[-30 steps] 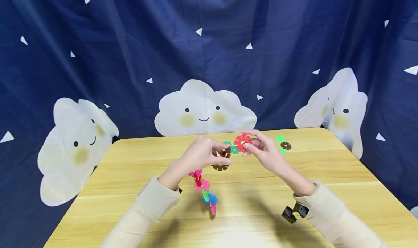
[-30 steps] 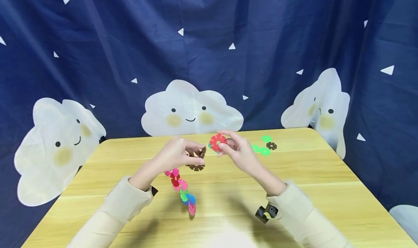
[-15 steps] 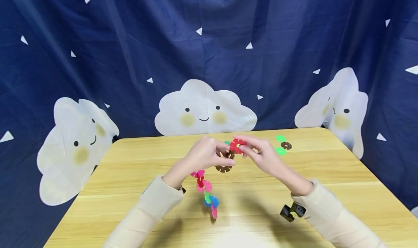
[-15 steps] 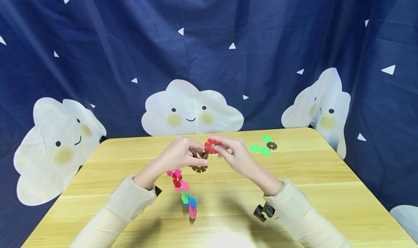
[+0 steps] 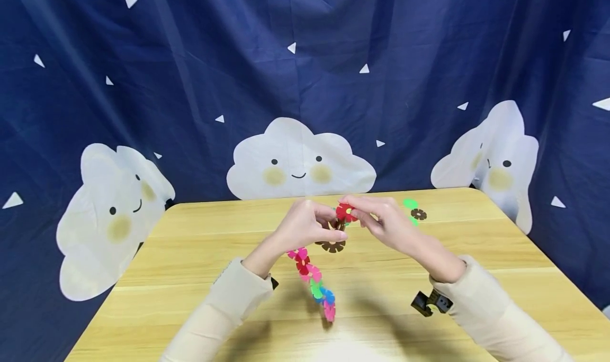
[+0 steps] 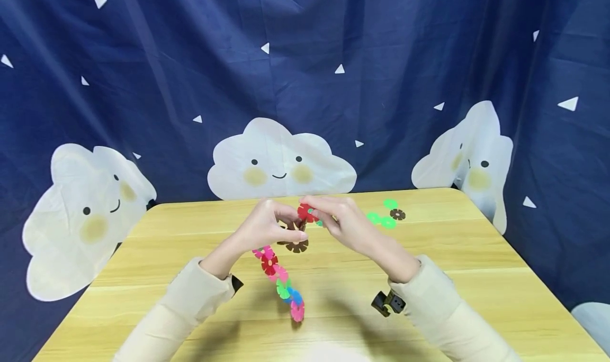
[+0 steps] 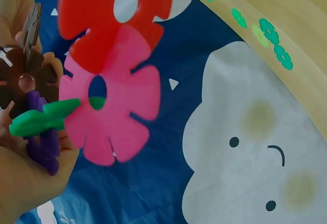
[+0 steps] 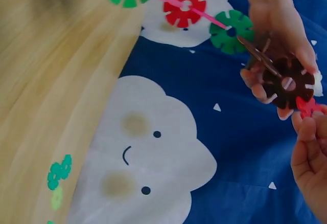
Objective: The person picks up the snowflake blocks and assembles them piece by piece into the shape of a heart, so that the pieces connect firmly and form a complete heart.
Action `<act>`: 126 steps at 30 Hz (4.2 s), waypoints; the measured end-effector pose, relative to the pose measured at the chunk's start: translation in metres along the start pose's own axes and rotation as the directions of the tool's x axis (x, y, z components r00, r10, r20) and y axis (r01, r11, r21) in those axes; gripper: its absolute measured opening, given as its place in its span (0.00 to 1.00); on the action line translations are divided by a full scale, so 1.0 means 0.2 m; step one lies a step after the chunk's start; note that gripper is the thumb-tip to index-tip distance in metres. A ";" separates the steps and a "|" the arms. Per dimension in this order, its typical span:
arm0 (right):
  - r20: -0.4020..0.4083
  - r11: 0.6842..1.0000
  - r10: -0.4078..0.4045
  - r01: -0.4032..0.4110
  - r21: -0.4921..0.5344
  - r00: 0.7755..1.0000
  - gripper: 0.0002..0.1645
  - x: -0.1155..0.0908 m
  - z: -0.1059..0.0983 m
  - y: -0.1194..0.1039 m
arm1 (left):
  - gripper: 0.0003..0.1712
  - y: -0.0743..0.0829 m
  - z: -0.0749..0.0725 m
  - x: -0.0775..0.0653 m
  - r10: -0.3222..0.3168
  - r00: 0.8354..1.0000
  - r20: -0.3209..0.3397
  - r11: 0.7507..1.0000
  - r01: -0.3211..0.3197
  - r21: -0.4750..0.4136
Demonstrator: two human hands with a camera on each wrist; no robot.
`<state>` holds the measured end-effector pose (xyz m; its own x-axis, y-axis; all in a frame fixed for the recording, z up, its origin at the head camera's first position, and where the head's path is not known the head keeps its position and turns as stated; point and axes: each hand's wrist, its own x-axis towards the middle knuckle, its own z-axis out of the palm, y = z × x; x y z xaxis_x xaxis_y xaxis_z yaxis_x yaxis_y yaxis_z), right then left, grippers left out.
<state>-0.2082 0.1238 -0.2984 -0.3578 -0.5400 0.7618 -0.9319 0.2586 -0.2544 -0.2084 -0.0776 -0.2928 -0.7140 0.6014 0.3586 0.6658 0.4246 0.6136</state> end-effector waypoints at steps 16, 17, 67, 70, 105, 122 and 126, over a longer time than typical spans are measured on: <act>0.088 0.981 0.008 -0.025 0.193 0.996 0.16 0.02 -0.08 0.01 | 0.09 0.07 0.03 0.00 0.041 0.998 -0.051 0.999 -0.039 0.038; 0.063 0.986 -0.019 0.009 0.164 0.998 0.14 0.02 -0.08 0.01 | 0.10 0.07 0.03 0.00 0.037 0.998 -0.058 0.998 -0.034 0.046; -0.045 0.979 0.138 -0.130 0.160 0.989 0.18 -0.03 -0.11 -0.06 | 0.11 0.09 0.03 0.05 -0.024 0.950 0.311 0.999 0.032 -0.020; -0.052 0.978 0.142 -0.132 0.161 0.989 0.21 -0.04 -0.12 -0.06 | 0.11 0.10 0.02 0.06 -0.034 0.960 0.277 0.999 0.029 0.023; -0.092 0.980 -0.182 0.188 0.059 0.979 0.15 -0.02 0.01 0.00 | 0.16 0.15 -0.05 0.04 -0.156 0.978 0.141 0.962 0.118 0.245; 0.030 0.986 0.073 -0.077 0.146 0.997 0.22 -0.08 0.01 -0.02 | 0.16 0.09 -0.05 0.05 -0.203 0.925 0.322 0.979 0.202 0.036; -0.053 0.982 0.127 -0.118 0.147 0.990 0.19 -0.09 0.03 -0.05 | 0.14 0.06 -0.05 0.05 -0.169 0.925 0.340 0.981 0.190 -0.031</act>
<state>-0.1930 0.1266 -0.3134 -0.4697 -0.4593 0.7540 -0.8817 0.1997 -0.4275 -0.2095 -0.0724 -0.2749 -0.6992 0.7149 -0.0110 0.5109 0.5103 0.6918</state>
